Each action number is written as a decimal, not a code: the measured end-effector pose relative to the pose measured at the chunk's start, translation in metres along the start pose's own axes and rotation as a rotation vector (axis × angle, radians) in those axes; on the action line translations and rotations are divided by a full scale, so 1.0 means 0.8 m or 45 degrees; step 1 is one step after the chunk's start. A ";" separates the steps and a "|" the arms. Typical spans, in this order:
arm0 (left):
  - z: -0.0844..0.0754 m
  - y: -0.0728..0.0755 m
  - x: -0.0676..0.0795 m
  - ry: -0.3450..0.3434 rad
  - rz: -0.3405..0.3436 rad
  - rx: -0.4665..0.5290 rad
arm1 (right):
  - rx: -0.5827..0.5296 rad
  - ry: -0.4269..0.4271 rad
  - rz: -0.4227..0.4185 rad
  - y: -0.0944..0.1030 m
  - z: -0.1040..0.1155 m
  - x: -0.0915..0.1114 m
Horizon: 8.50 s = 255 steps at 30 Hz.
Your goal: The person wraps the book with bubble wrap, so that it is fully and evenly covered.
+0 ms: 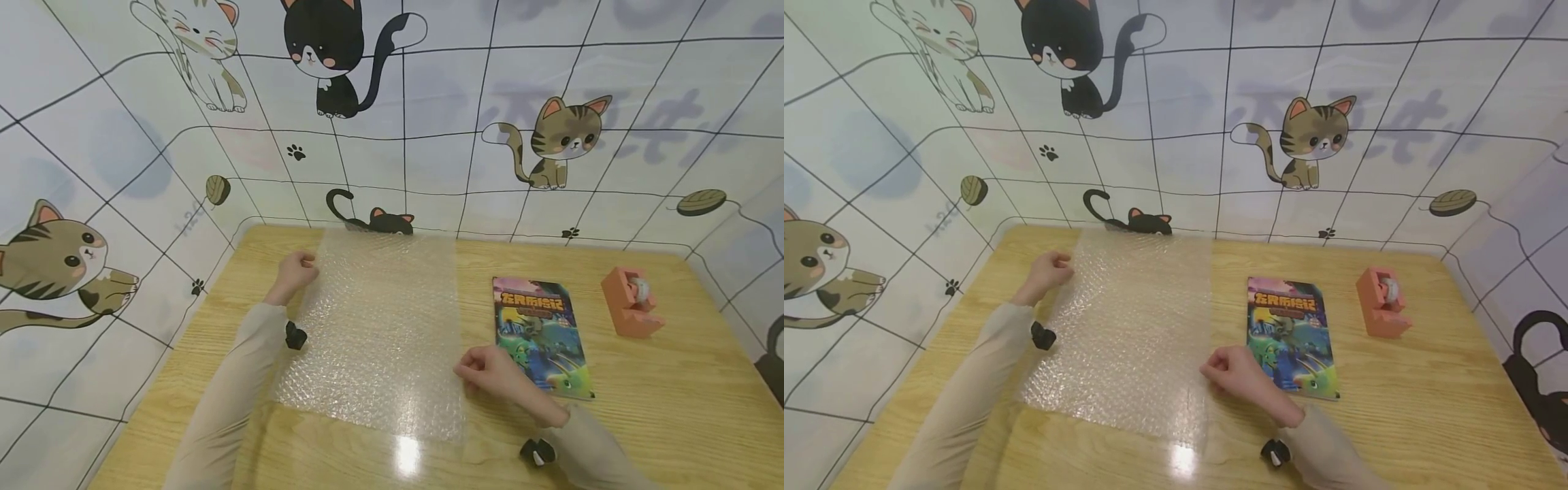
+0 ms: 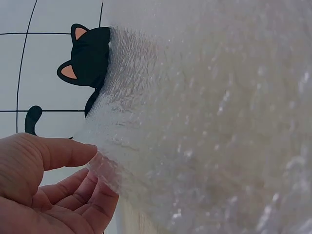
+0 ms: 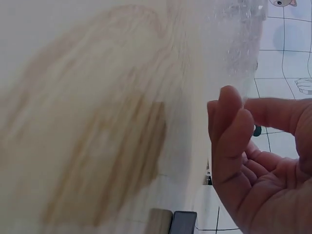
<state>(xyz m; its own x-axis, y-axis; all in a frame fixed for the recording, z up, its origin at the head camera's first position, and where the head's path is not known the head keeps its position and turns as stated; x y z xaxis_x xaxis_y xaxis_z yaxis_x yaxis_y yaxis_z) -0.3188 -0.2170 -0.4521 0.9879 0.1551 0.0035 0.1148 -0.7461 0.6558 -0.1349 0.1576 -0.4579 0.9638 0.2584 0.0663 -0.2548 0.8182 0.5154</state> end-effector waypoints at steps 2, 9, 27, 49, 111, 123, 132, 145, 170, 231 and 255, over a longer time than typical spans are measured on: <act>-0.006 0.005 0.009 0.017 0.007 0.020 | -0.017 -0.006 -0.005 0.000 0.000 0.000; -0.004 0.012 0.026 0.046 0.016 0.117 | -0.034 -0.059 -0.061 0.009 0.000 -0.001; 0.022 0.021 0.083 0.206 0.184 0.371 | 0.193 0.005 -0.168 0.058 -0.006 -0.023; 0.043 0.019 0.136 0.332 0.211 0.623 | 0.406 0.396 -0.305 0.097 -0.006 -0.098; -0.044 0.031 0.104 0.150 -0.098 0.470 | 0.236 0.031 -0.386 0.175 -0.040 -0.037; -0.104 -0.004 0.094 0.072 0.002 0.533 | 0.237 0.049 -0.425 0.184 -0.047 -0.015; -0.151 -0.053 0.091 0.021 0.128 0.507 | 0.272 0.004 -0.477 0.192 -0.061 0.007; -0.210 -0.131 0.091 -0.057 0.324 0.486 | 0.278 -0.099 -0.627 0.199 -0.082 0.038; -0.273 -0.286 0.100 0.030 0.338 0.319 | 0.216 -0.464 -0.601 0.183 -0.106 0.054; -0.294 -0.324 0.118 0.435 0.181 0.453 | 0.171 -0.580 -0.766 0.185 -0.121 0.027; -0.294 -0.335 0.121 0.271 0.226 0.545 | 0.111 -0.419 -0.977 0.202 -0.110 0.040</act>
<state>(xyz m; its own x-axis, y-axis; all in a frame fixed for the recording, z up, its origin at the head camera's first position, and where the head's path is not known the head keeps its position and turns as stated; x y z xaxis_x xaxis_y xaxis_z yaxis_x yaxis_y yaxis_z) -0.2786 0.1502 -0.4501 0.9580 0.0974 0.2697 0.0240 -0.9645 0.2630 -0.1523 0.3437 -0.4477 0.8444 -0.5279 -0.0913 0.4753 0.6595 0.5824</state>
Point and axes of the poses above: each hand's wrist, its own x-axis away from the middle knuckle, its own y-axis out of the back of the hand, z = x × y, the point moved 4 cm from there along -x, towards the middle knuckle, and after that the axes turned 11 degrees about -z, right-handed, at the moved point
